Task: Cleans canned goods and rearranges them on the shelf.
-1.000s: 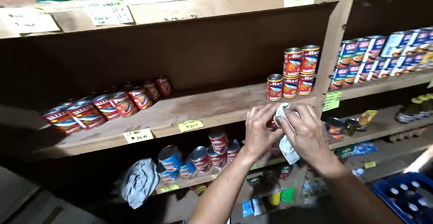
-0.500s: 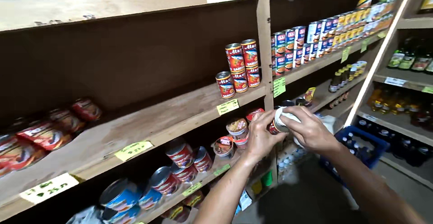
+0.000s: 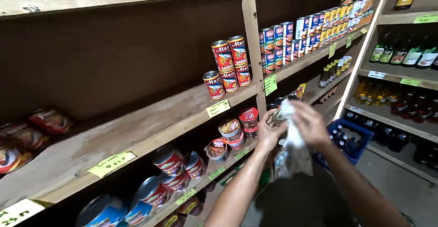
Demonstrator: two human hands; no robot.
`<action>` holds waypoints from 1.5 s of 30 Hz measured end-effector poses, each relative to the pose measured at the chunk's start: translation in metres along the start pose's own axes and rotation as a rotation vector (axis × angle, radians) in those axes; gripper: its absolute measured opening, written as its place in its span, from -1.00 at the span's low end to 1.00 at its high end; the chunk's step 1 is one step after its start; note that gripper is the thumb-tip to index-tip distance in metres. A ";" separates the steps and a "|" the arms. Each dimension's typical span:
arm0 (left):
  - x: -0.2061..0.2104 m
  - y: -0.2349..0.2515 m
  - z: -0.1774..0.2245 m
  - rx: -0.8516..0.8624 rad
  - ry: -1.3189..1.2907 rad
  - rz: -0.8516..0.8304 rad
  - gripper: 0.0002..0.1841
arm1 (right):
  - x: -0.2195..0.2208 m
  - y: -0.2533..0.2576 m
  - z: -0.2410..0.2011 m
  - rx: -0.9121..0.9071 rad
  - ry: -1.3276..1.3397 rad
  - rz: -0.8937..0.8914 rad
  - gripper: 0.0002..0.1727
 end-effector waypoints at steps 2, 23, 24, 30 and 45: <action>0.004 -0.002 -0.005 -0.131 -0.258 0.147 -0.49 | 0.023 -0.016 0.010 -0.232 -0.216 0.042 -0.63; -0.001 -0.025 -0.021 -0.393 -0.717 0.309 -0.56 | 0.003 -0.029 0.015 0.237 0.237 0.170 -0.50; -0.001 -0.029 -0.025 -0.312 -0.668 0.225 -0.60 | 0.016 -0.031 0.008 0.300 0.335 0.118 -0.46; -0.053 -0.022 0.037 0.549 0.017 0.216 -0.18 | 0.038 -0.057 0.026 0.650 0.541 -0.120 -0.70; -0.238 0.072 0.155 0.184 0.899 0.260 -0.33 | 0.070 -0.055 0.025 0.708 0.627 -0.233 -0.67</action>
Point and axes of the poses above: each hand's wrist, its own y-axis towards the middle knuckle, its own x-axis out of the palm, z = x × y, the point moved 3 cm from there along y, towards the middle knuckle, and after that the axes turned 9 degrees about x, right-handed, at the moved point
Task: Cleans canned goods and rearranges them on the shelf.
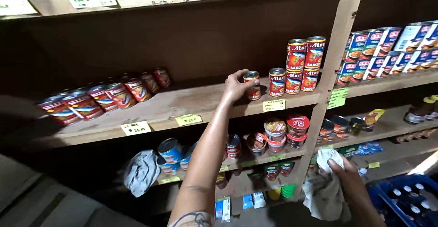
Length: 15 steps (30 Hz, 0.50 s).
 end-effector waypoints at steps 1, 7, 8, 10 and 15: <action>0.001 -0.002 0.000 -0.003 -0.006 -0.018 -0.22 | 0.003 0.001 -0.001 0.010 0.005 -0.006 -0.68; 0.008 -0.015 -0.011 -0.036 -0.041 -0.151 -0.36 | 0.002 0.006 0.009 0.023 -0.050 -0.019 -0.60; 0.009 -0.014 -0.005 -0.019 -0.084 -0.085 -0.40 | 0.002 0.007 0.010 0.028 -0.045 -0.023 -0.62; 0.009 -0.006 0.016 0.020 -0.193 0.068 -0.42 | 0.002 0.008 0.010 0.023 -0.039 -0.022 -0.65; 0.025 0.037 0.056 0.075 -0.324 0.040 -0.43 | 0.002 0.010 0.009 0.020 -0.034 -0.016 -0.66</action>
Point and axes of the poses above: each hand's wrist, its own y-axis towards the middle knuckle, its own x-axis out of the palm, z = x × y, the point moved 3 cm from there along y, towards the middle knuckle, and after that the axes turned 9 degrees about x, right-handed, at the moved point
